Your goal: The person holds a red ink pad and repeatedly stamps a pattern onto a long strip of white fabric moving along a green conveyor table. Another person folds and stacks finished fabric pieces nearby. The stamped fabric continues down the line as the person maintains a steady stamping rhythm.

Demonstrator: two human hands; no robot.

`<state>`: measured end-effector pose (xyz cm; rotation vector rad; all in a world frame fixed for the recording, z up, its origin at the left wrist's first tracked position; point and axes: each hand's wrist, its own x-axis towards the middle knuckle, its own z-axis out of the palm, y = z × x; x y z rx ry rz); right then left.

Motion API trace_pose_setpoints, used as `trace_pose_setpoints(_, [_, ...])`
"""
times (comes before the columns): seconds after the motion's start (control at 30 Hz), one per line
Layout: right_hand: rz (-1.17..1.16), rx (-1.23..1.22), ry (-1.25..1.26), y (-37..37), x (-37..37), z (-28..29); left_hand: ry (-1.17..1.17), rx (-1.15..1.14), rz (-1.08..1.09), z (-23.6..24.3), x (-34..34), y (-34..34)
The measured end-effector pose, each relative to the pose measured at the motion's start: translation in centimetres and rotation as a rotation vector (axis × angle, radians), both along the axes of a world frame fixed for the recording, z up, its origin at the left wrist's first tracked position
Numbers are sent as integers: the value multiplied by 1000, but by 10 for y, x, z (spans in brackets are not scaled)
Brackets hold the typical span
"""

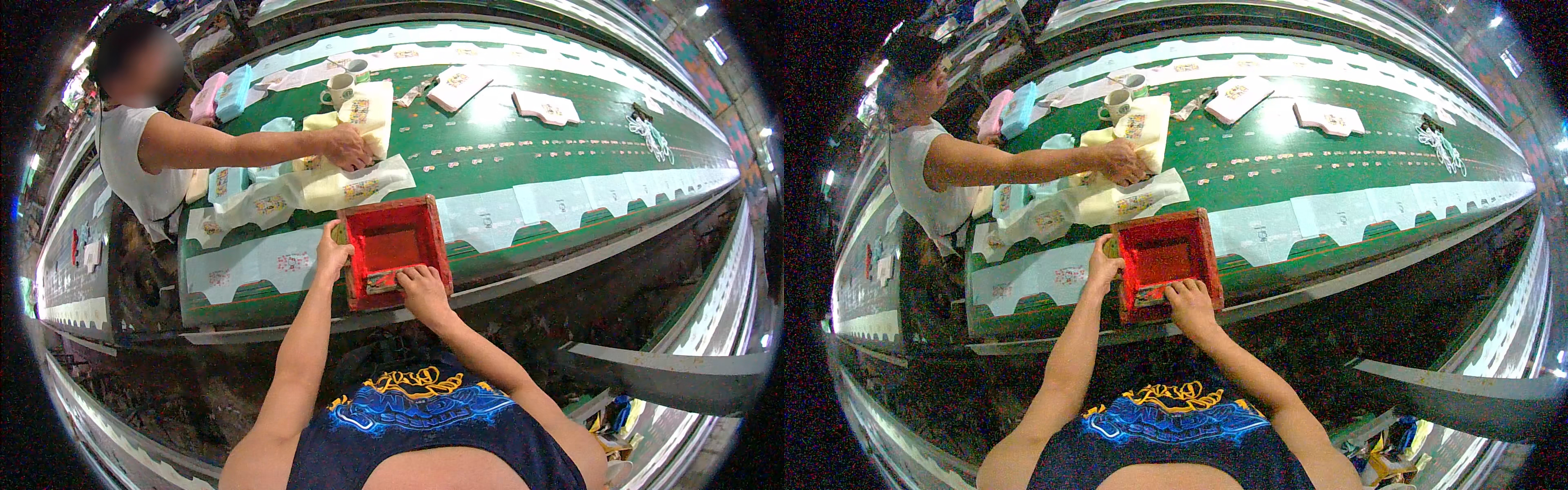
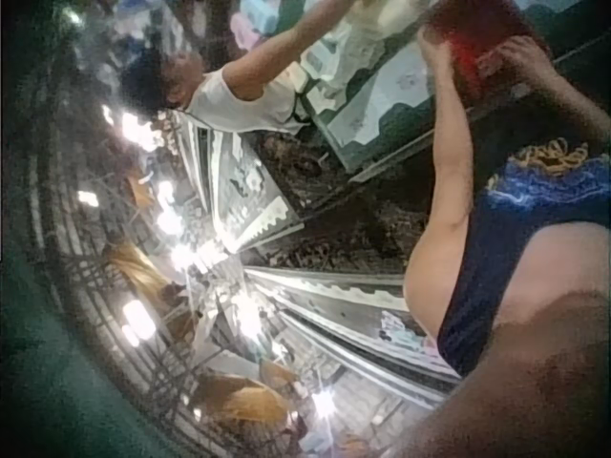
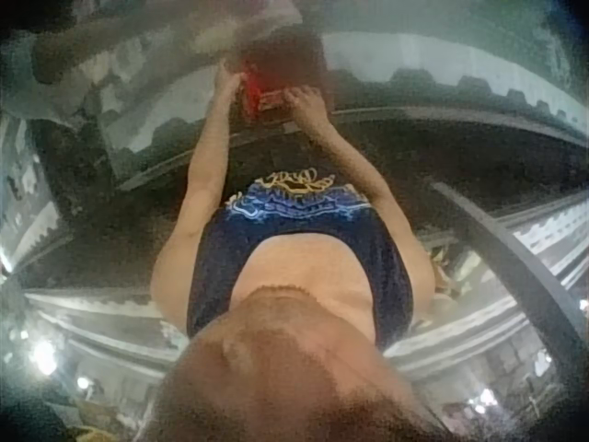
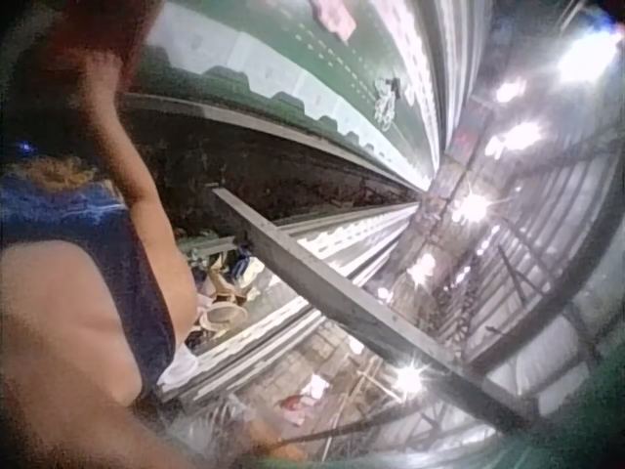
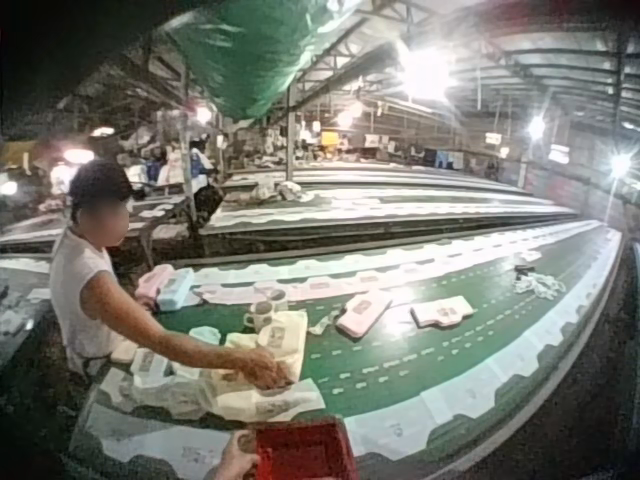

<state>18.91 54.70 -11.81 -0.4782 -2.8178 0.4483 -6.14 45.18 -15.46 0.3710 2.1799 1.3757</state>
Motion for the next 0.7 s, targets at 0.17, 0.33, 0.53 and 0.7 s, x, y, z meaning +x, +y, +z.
trace_pose_setpoints(0.17, [13, -5, 20, 0, 0, -1, 40, -78, 10, -4, -1, 0])
trace_pose_setpoints(0.33, [10, 28, 30, 2, 3, -3, 11, -143, -9, 9, 4, 5])
trace_pose_setpoints(0.53, [57, 15, -26, 0, 11, 18, 67, -132, -17, -5, -2, -3])
trace_pose_setpoints(0.7, [87, 102, 88, 8, 5, -12, 53, -133, -29, 8, 5, 2])
